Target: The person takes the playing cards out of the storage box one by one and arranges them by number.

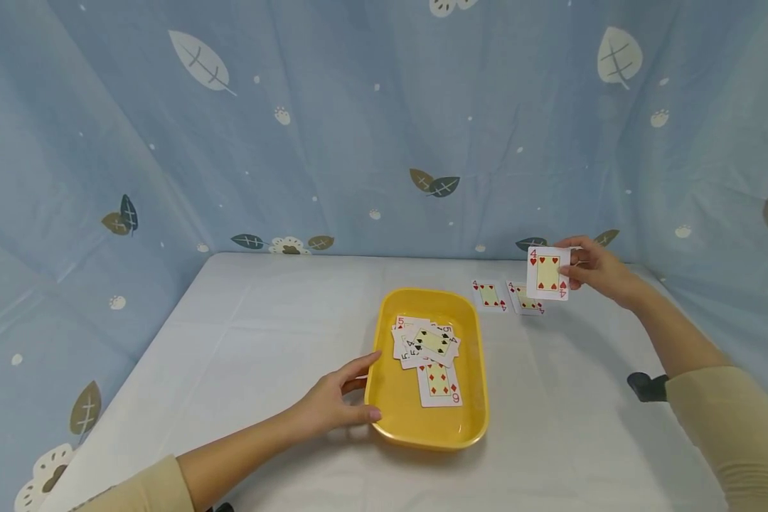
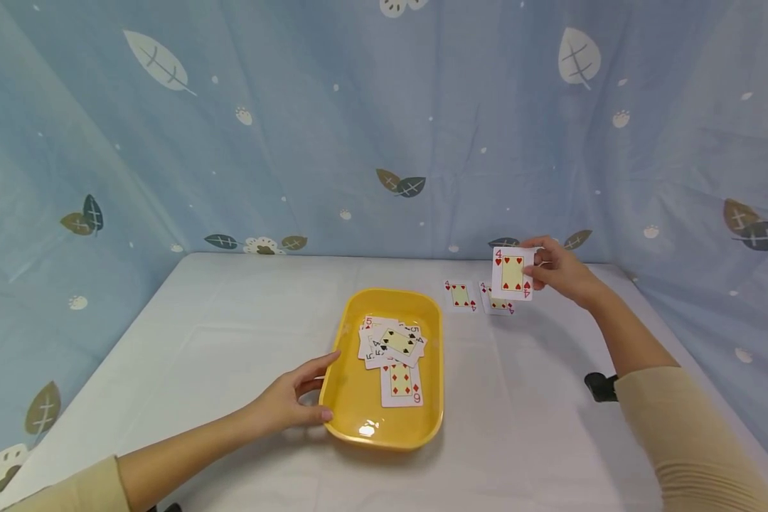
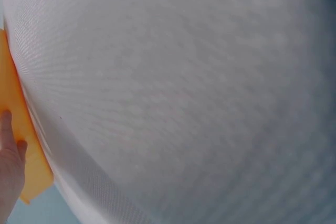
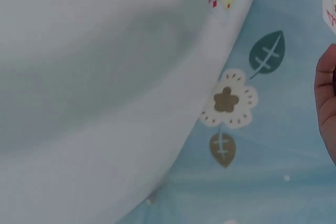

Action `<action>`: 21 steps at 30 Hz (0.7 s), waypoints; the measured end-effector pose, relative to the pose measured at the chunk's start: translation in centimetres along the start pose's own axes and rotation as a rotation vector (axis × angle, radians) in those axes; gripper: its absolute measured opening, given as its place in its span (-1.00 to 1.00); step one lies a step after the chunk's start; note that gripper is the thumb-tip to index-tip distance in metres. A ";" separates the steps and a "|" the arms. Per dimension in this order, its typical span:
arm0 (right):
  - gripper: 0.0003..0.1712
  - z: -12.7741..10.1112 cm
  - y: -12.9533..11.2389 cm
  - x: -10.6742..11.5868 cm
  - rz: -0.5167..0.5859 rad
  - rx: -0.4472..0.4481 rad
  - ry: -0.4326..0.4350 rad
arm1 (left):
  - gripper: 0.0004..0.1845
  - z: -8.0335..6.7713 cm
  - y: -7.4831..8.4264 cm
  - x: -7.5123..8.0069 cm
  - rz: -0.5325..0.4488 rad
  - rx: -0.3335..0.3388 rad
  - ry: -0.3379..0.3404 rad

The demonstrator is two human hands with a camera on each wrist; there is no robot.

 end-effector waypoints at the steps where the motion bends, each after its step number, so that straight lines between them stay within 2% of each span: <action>1: -0.45 0.0 0.2 0.2 -0.007 -0.005 0.008 | -0.04 0.0 0.0 0.0 0.001 0.000 0.000; 12: -0.44 -0.6 1.9 1.2 -0.094 -0.044 0.019 | -0.06 0.0 0.0 -0.1 0.000 -0.008 -0.006; 21: -0.44 -0.8 3.0 1.4 -0.208 -0.061 0.001 | -0.06 -0.1 0.3 0.0 0.009 -0.005 -0.003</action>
Point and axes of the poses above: each hand's wrist, its own z-axis towards the middle knuckle, its own x-axis out of the back of the hand, y = z × x, the point moved 6 cm from there along z, towards the middle knuckle
